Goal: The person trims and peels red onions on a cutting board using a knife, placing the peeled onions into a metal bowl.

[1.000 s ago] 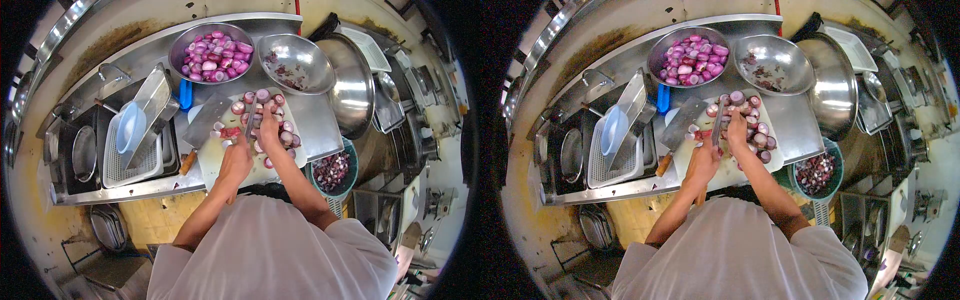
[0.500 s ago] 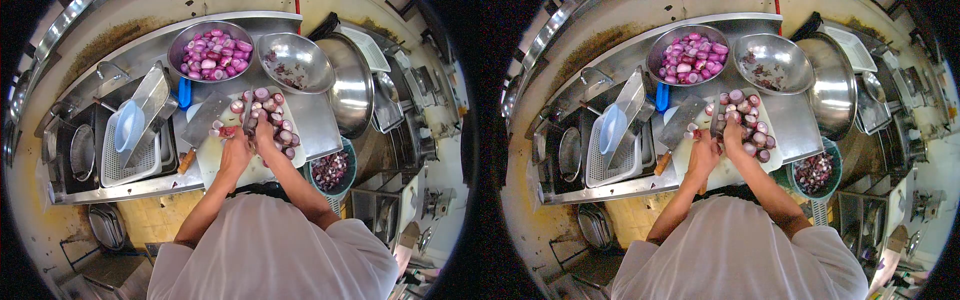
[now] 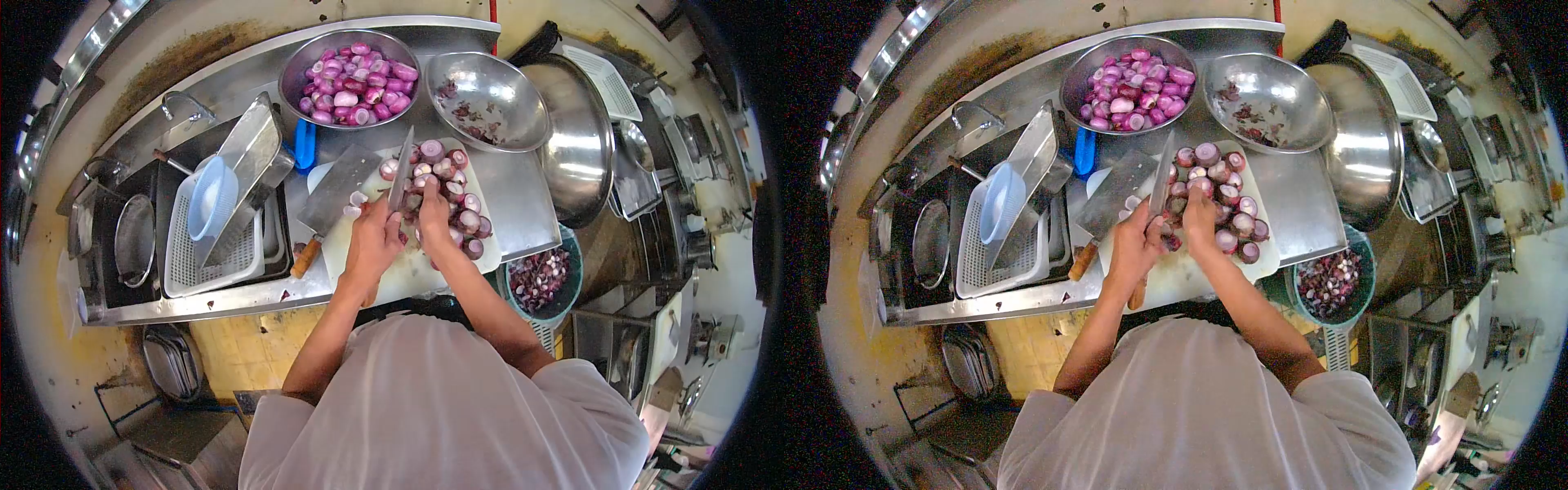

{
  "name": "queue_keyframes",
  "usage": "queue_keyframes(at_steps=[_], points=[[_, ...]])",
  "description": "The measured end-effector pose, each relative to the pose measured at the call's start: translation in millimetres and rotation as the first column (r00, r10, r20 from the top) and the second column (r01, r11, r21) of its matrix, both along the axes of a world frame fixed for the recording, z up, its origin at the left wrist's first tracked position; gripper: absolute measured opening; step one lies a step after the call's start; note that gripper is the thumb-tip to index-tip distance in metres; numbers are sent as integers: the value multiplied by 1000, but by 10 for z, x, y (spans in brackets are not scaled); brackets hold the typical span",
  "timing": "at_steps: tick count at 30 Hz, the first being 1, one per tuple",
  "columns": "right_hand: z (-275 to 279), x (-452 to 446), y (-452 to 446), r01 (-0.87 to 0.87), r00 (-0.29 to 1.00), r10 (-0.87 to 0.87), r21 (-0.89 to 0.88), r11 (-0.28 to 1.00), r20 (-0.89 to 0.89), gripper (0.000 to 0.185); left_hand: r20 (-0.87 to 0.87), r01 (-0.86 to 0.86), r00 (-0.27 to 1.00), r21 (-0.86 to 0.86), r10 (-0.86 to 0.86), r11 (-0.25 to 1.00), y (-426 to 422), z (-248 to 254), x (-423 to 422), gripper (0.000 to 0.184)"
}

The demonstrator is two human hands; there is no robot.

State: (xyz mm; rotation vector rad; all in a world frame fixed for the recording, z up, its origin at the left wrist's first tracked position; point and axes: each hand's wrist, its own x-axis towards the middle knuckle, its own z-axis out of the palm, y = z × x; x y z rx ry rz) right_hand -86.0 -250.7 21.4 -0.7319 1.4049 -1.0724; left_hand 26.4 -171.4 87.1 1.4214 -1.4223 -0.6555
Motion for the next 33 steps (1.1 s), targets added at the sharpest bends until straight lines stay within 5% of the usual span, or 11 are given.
queue_keyframes(at_steps=[6,9,10,11,12,14,18,23,25,31,33], points=[[271,29,159,-119,987,108,-82,990,-120,65,295,-164,941,-29,166,986,-50,-192,-5,17],[93,7,124,-27,985,25,-13,1000,-170,64,15,-185,983,137,184,973,-52,-153,63,15],[54,-58,106,-118,989,112,58,991,91,61,14,-183,983,138,183,973,-51,-115,76,15],[14,-109,93,-222,920,174,102,970,351,59,-211,-174,950,253,230,952,-48,-72,91,13],[66,-128,104,-222,921,174,103,970,350,59,-416,-136,862,362,290,922,-44,-38,104,10],[252,-148,153,-359,813,251,112,927,526,42,-340,-178,895,323,290,929,-13,-89,127,8],[255,-211,215,-474,772,460,-85,876,438,34,-221,-234,941,127,258,964,0,-270,174,7],[273,-426,169,-677,499,648,-208,706,576,56,-291,-235,899,314,329,920,-20,-485,439,13],[294,-460,159,-672,499,627,-190,716,598,53,-247,-274,900,319,359,907,-21,-489,537,14],[194,-413,150,-575,618,542,-143,806,569,43,-251,-15,961,370,115,929,210,-82,393,33],[208,-379,152,-563,624,519,-124,817,585,39,-117,71,992,179,-51,981,230,-61,313,44]])
